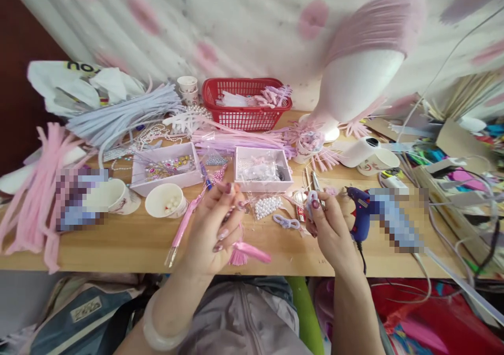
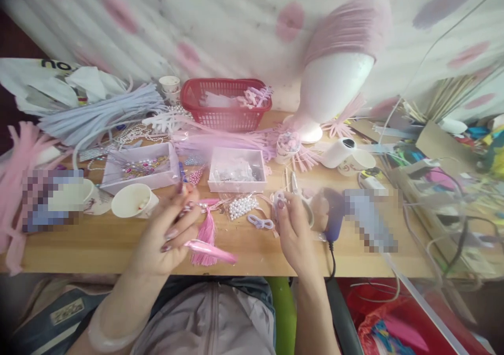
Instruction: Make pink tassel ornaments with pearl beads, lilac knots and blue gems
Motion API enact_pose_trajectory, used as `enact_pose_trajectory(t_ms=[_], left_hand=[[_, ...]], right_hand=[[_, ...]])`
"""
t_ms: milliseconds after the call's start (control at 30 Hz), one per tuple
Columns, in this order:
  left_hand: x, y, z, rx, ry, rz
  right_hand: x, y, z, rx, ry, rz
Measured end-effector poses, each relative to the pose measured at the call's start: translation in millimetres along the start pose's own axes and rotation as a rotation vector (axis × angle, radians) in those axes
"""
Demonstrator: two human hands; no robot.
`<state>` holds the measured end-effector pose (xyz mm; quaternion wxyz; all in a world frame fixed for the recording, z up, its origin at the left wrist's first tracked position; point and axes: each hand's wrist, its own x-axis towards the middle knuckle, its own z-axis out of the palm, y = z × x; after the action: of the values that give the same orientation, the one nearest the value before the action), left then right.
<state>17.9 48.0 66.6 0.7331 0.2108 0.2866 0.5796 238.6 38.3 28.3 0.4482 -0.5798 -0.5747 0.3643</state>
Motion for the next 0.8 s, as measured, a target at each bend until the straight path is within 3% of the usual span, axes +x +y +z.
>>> enact_pose_trajectory(t_ms=[67,167,233,300,467,600,800], left_hand=[[10.0,-16.3,-5.8,0.222,0.021,0.057],[28.4,-33.7,-23.1,0.660,0.046,0.280],[34.3,-35.2,-34.3,0.848,0.056,0.379],[34.3,-32.3,-41.9,0.944,0.070,0.389],[31.8,-30.4,-46.6,0.881,0.107,0.230],[35.2,-27.5,-39.4,0.825,0.074,0.126],[31.6,-15.2,-21.9,0.865,0.081,0.043]], right_hand=[[-4.2,-0.9,-2.4,0.063,-0.052,0.028],[-10.0,-2.4,-5.8,0.101,-0.162,0.087],[-11.0,-3.7,-4.9,0.107,-0.201,0.102],[-9.3,-5.3,-0.3,0.115,-0.185,0.068],[1.3,-12.7,16.5,0.088,-0.177,-0.063],[9.5,-21.7,24.2,-0.021,-0.249,-0.044],[14.5,-22.1,32.2,-0.106,-0.228,-0.003]])
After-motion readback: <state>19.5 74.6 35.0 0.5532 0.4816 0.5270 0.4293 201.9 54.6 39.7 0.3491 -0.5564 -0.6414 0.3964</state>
